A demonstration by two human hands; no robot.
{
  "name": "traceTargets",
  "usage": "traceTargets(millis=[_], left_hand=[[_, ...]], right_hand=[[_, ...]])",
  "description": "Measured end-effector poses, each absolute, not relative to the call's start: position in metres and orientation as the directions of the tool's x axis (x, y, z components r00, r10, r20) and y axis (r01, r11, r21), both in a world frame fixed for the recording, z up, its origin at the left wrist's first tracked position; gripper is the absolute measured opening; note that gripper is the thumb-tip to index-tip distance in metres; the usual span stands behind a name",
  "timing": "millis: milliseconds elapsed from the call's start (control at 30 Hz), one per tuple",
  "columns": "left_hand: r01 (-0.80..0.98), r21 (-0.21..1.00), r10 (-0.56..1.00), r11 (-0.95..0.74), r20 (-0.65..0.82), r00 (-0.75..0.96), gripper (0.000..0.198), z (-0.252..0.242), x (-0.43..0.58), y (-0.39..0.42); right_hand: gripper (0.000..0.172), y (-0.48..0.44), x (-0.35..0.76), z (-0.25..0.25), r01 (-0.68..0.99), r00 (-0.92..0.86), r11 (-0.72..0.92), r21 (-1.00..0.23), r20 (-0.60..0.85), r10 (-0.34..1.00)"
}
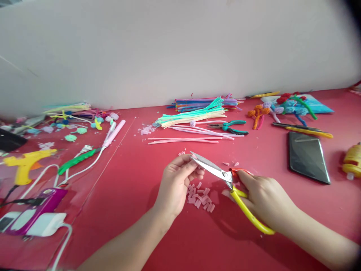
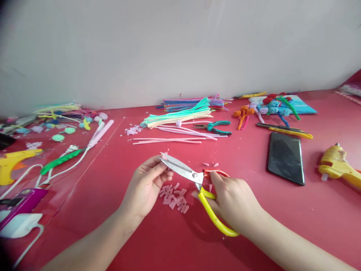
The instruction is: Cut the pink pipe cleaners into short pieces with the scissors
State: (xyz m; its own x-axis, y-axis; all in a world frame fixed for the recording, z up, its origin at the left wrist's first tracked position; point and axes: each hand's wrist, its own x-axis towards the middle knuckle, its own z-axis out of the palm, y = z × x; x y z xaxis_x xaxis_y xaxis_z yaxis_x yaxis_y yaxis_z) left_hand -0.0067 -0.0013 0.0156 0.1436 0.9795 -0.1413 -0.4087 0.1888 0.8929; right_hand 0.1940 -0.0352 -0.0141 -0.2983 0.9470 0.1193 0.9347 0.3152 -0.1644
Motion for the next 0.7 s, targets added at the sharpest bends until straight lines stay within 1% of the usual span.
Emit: traceTargets(millis=[300, 700], left_hand=[[-0.443, 0.872, 0.976, 0.208, -0.157, 0.149, 0.007, 0.0159, -0.0068, -0.0013], [-0.433, 0.873, 0.973, 0.223, -0.174, 0.150, 0.008, 0.0153, -0.0083, -0.0006]], right_hand=[[0.031, -0.0353, 0.1940, -0.0148, 0.936, -0.305, 0.324, -0.136, 0.142, 0.942], [0.032, -0.0360, 0.1931, -0.0133, 0.932, -0.314, 0.332, -0.146, 0.131, 0.940]])
